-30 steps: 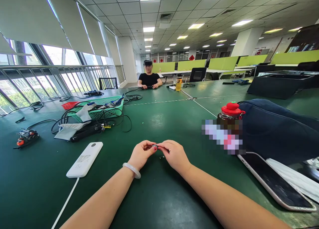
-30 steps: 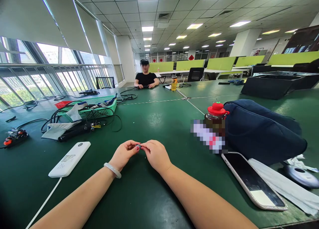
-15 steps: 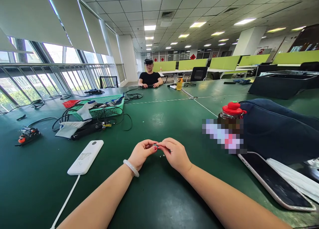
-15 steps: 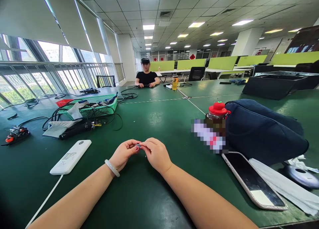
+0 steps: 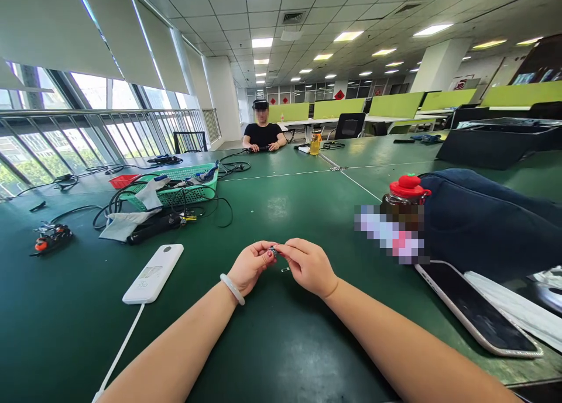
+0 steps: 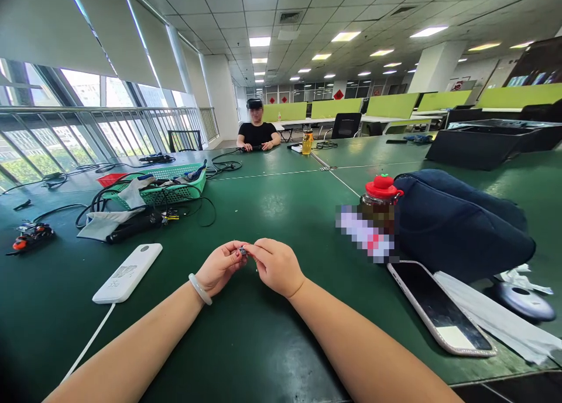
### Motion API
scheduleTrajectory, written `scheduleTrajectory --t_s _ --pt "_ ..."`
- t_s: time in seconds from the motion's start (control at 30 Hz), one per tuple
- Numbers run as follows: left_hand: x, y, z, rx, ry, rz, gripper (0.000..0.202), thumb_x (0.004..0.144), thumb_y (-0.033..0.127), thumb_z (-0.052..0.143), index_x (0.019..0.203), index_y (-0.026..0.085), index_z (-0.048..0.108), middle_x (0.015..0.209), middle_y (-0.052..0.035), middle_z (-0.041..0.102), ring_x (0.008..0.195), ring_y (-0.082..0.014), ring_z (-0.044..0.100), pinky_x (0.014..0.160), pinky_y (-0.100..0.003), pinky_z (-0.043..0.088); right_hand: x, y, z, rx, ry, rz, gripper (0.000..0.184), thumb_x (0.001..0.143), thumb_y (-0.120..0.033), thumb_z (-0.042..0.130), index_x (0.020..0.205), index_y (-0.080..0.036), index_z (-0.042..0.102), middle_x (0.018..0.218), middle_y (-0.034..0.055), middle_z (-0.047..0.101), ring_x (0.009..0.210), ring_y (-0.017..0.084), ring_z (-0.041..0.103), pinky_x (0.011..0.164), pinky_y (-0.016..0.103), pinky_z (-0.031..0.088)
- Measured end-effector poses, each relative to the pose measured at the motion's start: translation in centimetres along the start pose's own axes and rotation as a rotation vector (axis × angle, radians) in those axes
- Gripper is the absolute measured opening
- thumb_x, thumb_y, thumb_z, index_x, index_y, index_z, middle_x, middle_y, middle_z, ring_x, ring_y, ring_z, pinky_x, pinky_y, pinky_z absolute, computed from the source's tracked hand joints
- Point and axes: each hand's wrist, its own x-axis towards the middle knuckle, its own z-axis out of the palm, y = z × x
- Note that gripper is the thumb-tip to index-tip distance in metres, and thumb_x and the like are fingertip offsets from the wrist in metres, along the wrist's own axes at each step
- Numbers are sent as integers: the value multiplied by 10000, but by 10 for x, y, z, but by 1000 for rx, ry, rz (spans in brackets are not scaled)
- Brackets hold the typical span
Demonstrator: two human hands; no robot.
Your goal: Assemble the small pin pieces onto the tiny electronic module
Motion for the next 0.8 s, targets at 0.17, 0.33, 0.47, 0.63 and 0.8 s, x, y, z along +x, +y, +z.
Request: scheduleTrajectory --t_s 0.17,0.33,0.47,0.63,0.8 --pt "4 0 -5 74 102 -5 345 552 263 764 841 123 638 755 -35 641 624 -81 538 627 -217 413 5 6 -4 21 -210 210 422 873 -228 358 1294 -255 368 877 23 605 757 129 554 718 255 441" --pt "7 -2 -9 100 152 -14 373 552 281 759 867 121 635 761 -42 649 594 -74 531 596 -212 408 5 17 -4 -21 -421 386 250 793 -278 515 1026 -217 578 861 32 594 755 148 553 688 262 416" --pt "10 -4 -11 165 169 -24 393 557 308 752 878 116 632 804 -64 659 600 -80 534 601 -217 420 3 18 0 0 -575 381 222 693 -312 642 890 -216 611 839 20 578 710 134 533 625 236 384" --pt "11 -6 -13 253 146 -40 397 589 334 728 905 115 629 851 -82 666 621 -85 541 636 -229 438 2 19 7 7 -633 378 52 736 -240 591 763 -198 606 766 -1 559 664 103 489 575 209 330" --pt "13 -9 -16 378 70 -44 382 605 317 720 917 117 628 862 -87 669 680 -110 567 698 -259 450 2 23 6 78 -678 275 82 733 -150 548 769 -204 598 735 -19 547 658 91 471 575 196 316"
